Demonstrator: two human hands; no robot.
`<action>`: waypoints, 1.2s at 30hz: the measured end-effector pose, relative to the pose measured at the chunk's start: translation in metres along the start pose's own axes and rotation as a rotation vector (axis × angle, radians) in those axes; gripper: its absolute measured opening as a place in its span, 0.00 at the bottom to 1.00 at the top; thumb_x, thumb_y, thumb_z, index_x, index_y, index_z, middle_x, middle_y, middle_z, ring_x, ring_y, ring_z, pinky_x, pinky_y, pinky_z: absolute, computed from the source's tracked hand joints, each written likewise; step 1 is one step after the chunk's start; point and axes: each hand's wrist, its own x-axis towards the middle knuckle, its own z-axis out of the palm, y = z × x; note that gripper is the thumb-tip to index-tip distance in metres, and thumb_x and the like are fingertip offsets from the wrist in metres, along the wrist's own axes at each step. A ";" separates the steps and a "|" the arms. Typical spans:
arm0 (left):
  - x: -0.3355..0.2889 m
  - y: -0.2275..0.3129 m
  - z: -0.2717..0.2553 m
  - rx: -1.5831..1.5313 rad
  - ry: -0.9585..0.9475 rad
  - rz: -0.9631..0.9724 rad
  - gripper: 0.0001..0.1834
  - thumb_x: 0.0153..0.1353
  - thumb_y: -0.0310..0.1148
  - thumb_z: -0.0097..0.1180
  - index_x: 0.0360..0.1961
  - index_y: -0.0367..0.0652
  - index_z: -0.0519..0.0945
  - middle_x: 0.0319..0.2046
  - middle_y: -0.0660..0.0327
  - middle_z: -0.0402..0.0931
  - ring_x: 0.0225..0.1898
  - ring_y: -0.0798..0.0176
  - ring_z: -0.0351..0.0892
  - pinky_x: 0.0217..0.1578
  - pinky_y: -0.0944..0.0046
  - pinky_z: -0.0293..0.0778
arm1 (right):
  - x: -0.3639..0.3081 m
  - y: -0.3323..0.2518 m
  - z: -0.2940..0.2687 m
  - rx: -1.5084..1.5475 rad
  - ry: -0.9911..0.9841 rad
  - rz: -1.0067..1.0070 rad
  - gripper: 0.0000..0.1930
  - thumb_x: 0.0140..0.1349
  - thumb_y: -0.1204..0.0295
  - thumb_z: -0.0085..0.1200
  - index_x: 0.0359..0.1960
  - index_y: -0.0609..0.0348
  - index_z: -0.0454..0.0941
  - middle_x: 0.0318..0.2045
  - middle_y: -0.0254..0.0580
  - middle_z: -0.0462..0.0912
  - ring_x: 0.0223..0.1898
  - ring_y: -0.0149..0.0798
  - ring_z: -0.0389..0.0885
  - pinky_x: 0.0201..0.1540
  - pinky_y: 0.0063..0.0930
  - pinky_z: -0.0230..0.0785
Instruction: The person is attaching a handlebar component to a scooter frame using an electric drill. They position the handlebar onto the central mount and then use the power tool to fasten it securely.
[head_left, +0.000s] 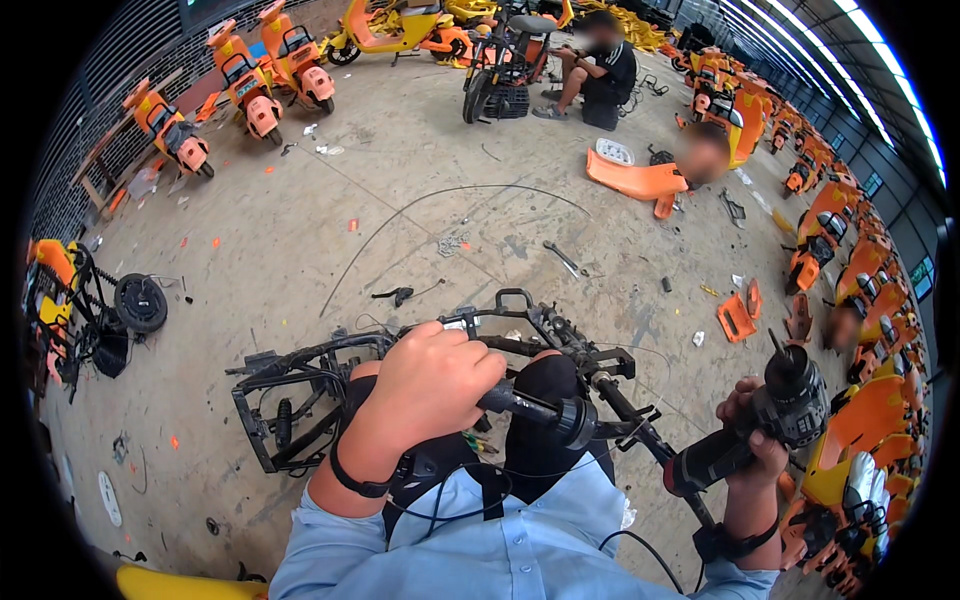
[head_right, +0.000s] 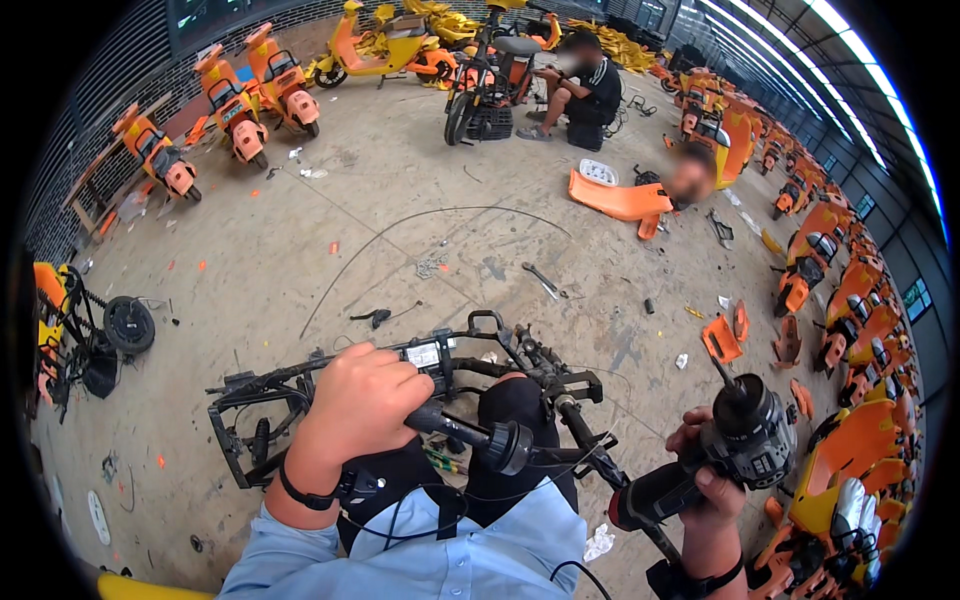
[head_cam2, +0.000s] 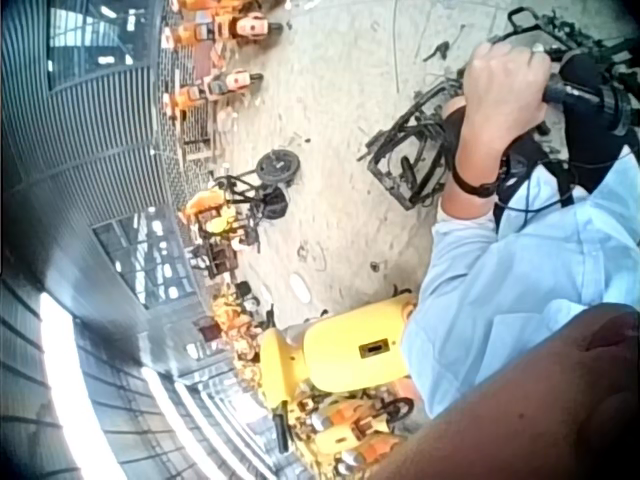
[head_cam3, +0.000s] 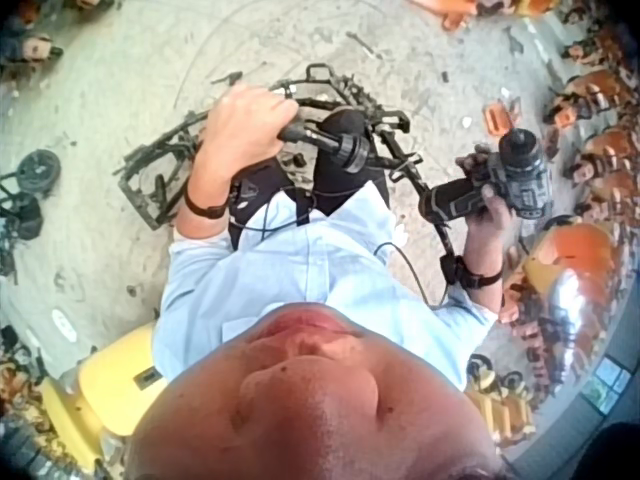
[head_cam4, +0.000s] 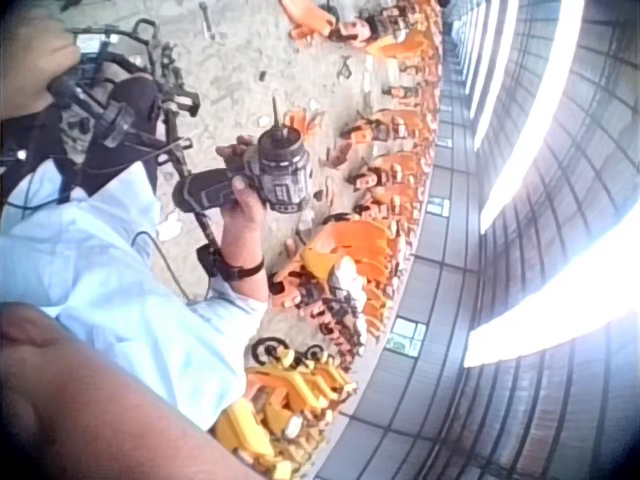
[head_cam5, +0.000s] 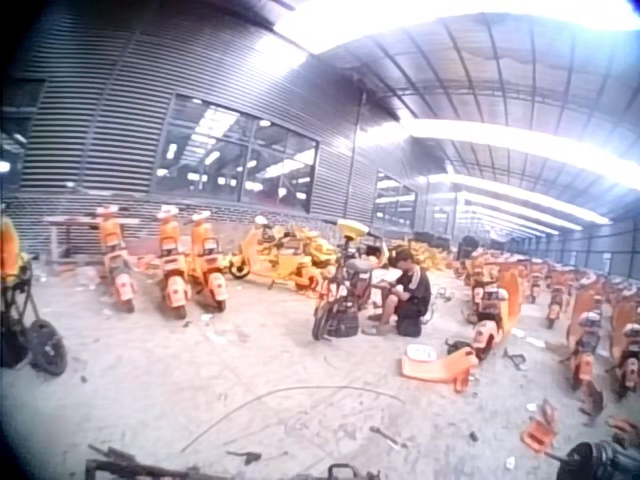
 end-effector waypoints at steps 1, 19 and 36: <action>0.000 0.000 0.000 0.004 0.002 0.001 0.15 0.30 0.32 0.67 0.22 0.50 0.76 0.20 0.68 0.72 0.27 0.60 0.76 0.29 0.59 0.68 | 0.004 -0.003 0.009 0.001 0.008 0.049 0.35 0.41 0.68 0.70 0.54 0.70 0.74 0.51 0.49 0.76 0.42 0.45 0.83 0.45 0.36 0.79; -0.006 0.018 -0.001 0.045 -0.047 -0.020 0.14 0.30 0.34 0.67 0.21 0.52 0.75 0.19 0.68 0.69 0.26 0.62 0.75 0.29 0.61 0.67 | 0.081 0.001 0.077 -0.684 -0.433 0.481 0.18 0.53 0.80 0.69 0.47 0.62 0.85 0.37 0.33 0.86 0.39 0.27 0.81 0.45 0.25 0.75; -0.005 0.019 0.000 0.051 0.047 0.004 0.07 0.41 0.29 0.60 0.23 0.49 0.74 0.22 0.68 0.69 0.28 0.63 0.74 0.32 0.62 0.65 | 0.097 -0.010 0.066 -0.512 -0.618 0.500 0.28 0.46 0.86 0.68 0.53 0.61 0.80 0.45 0.38 0.87 0.47 0.31 0.83 0.53 0.33 0.75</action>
